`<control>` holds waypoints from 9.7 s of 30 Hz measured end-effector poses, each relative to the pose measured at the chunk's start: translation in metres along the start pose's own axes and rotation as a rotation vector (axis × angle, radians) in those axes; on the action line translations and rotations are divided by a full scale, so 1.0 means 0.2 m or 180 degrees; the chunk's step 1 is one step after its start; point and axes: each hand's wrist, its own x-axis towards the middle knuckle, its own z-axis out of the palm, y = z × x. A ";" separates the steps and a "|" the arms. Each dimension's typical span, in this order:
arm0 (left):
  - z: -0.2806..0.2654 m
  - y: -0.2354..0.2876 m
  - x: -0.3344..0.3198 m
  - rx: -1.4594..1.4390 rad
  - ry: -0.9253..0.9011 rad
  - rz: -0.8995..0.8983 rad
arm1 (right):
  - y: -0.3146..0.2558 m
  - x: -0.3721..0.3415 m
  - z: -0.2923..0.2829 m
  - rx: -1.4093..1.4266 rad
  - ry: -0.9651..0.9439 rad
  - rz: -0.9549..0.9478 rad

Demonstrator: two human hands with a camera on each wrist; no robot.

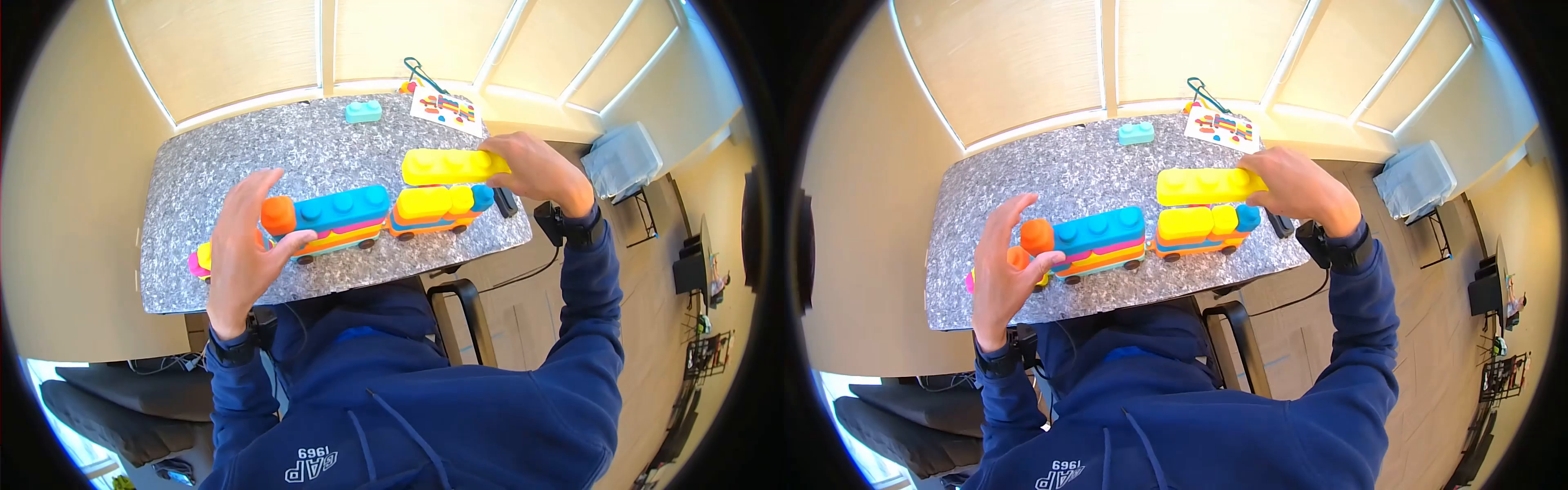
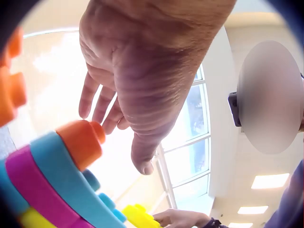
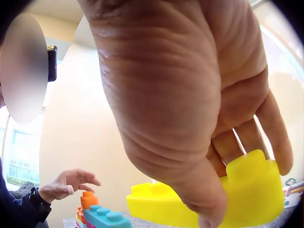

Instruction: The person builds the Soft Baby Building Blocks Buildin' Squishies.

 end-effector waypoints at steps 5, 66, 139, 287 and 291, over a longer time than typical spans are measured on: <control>0.10 0.20 0.16 -0.0226 -0.0409 0.0645 | 0.05 -0.07 0.10 0.0272 -0.0083 -0.0009; 0.72 0.11 1.61 0.1958 -0.2121 0.1141 | 0.17 -0.16 0.78 0.3311 0.1227 0.0007; 0.74 0.54 0.67 -0.0243 -0.1661 0.1214 | 0.15 -0.14 0.88 0.3622 0.1469 0.0124; -0.05 -1.29 0.04 0.0472 -0.0417 -0.1015 | 0.23 0.59 1.19 0.3263 0.1833 0.0815; -0.05 -1.31 0.06 0.0386 -0.0486 -0.1064 | 0.25 0.62 1.20 0.3396 0.1874 0.0738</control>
